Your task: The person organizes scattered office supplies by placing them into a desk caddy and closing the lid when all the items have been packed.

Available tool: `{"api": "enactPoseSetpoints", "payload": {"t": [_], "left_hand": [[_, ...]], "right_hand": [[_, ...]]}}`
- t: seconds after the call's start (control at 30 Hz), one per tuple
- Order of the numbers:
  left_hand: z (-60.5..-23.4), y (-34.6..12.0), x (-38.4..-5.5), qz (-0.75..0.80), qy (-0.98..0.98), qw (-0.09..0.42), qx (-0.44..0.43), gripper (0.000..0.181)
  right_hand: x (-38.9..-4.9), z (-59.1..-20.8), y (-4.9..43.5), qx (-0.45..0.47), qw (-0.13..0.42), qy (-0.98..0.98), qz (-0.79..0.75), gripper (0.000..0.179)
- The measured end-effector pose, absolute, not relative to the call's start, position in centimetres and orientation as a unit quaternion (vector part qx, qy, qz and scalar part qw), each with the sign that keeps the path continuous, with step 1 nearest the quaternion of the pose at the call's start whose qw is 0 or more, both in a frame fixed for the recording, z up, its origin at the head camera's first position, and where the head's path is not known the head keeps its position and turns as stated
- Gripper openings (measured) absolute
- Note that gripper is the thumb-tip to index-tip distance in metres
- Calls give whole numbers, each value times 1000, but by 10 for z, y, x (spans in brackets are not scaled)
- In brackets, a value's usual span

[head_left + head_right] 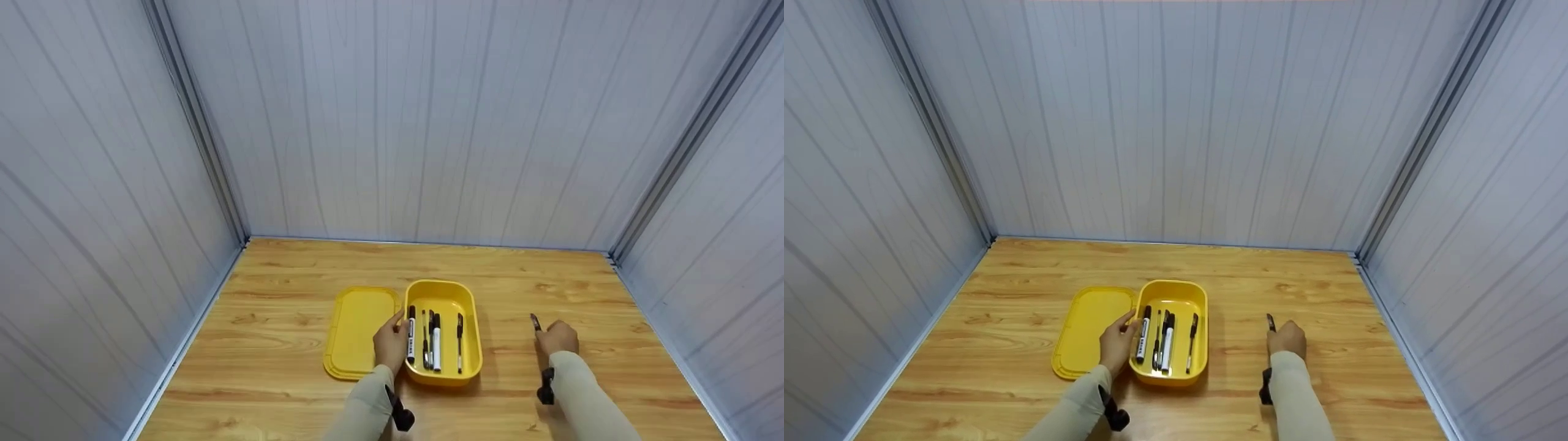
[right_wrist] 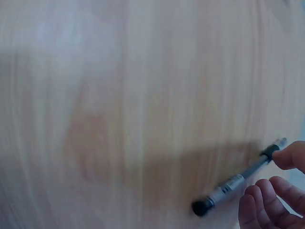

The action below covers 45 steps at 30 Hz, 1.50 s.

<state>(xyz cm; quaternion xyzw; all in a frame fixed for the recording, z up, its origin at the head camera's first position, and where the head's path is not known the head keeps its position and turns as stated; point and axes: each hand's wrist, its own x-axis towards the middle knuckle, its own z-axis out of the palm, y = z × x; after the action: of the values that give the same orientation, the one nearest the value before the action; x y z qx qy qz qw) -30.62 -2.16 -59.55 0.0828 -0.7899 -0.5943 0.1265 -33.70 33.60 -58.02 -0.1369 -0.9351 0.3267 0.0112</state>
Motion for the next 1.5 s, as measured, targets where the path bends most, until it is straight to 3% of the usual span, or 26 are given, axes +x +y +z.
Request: {"api": "enactPoseSetpoints", "payload": {"t": [0.57, 0.83, 1.1, 1.5], "left_hand": [[-594, -20, -306, -594, -789, 133, 82, 36], [-595, -19, -307, -590, -791, 134, 89, 36], [-595, -19, -307, -580, -795, 155, 84, 34], [-595, -19, -306, -587, -793, 139, 87, 36]], "right_hand": [[-336, -589, 333, -148, 45, -917, 368, 24], [-339, -579, 328, -159, 40, -907, 388, 23], [-348, -565, 320, -169, 77, -889, 419, 18], [-353, -544, 301, -142, 86, -889, 426, 16]]}}
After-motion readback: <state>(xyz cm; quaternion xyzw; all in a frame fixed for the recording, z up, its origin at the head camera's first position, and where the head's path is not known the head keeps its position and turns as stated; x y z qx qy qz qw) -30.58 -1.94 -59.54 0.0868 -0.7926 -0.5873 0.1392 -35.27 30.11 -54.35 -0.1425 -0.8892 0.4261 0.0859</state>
